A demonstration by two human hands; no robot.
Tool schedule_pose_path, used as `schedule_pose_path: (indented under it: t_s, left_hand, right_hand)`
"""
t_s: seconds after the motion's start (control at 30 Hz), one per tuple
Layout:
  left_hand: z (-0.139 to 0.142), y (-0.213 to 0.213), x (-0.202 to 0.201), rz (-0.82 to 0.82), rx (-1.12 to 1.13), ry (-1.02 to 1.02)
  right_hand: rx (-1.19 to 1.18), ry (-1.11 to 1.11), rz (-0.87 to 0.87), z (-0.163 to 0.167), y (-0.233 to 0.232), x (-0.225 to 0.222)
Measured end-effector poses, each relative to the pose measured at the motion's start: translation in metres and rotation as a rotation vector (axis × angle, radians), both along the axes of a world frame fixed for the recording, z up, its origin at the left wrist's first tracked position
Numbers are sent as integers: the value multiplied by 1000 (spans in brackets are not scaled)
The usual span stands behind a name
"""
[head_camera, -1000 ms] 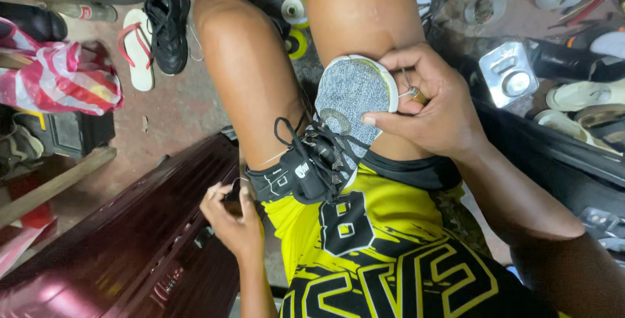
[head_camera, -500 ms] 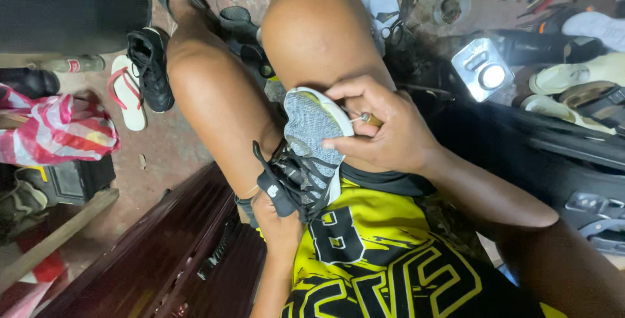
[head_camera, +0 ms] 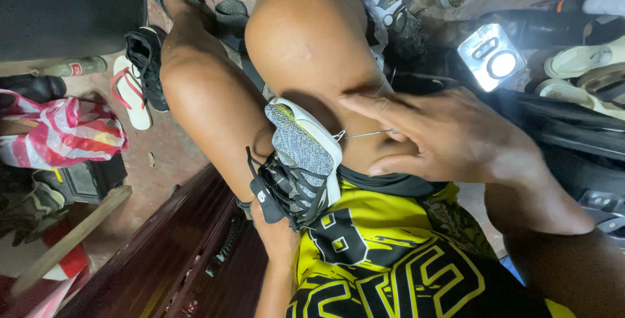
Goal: The person stitches the sole of a sneaker using a needle and thread. They repeatedly push the needle through the sole and pull the thread to secure the seam while holding the shoe steady.
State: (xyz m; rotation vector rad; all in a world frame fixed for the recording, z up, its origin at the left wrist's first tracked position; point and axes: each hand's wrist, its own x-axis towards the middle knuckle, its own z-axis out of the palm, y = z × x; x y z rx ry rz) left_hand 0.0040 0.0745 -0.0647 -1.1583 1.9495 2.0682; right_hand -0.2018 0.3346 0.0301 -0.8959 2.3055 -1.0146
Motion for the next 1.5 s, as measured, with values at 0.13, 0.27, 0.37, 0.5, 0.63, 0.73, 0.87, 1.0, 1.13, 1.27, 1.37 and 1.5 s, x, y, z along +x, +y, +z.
schedule_pose_path:
  t_s: [0.13,0.27,0.37,0.5,0.63,0.73,0.87,1.0,1.13,1.27,1.37,1.5]
  left_hand:
    - [2,1,-3,73,79,-53]
    - [11,4,-15,111,236,26]
    - [18,11,-19,205,357,109]
    - [19,10,-18,242,440,153]
    - [14,-4,-9,13,233,48]
    - [9,-11,-1,-231,-37,-64]
    - [1,-17,4,-359,-109,-109]
    - [-9,-16,10,-540,-550,74]
    - [-24,-6,17,133,334,6]
    - [-29,-8,19,88,404,135]
    - [-27,-13,17,-24,299,139]
    - [-23,-14,13,-10,339,109]
  right_hand:
    - [-365,-31,-196,-2,-27,3]
    - [-257,-18,-198,-13,-49,4]
    - [-263,-99,-220,-17,-49,6]
    - [-274,-112,-234,-16,-47,8]
    - [-405,-22,-222,-17,-52,7]
    - [-386,58,-212,-21,-58,5]
    - [-430,-25,-239,-26,-64,4]
    - [-416,-67,-260,-31,-67,3]
    - [-395,-126,-269,-39,-67,5]
    - [-326,-123,-249,-40,-64,7]
    - [-254,-164,-178,-32,-51,-1]
    - [-289,-187,-100,-18,-27,-15]
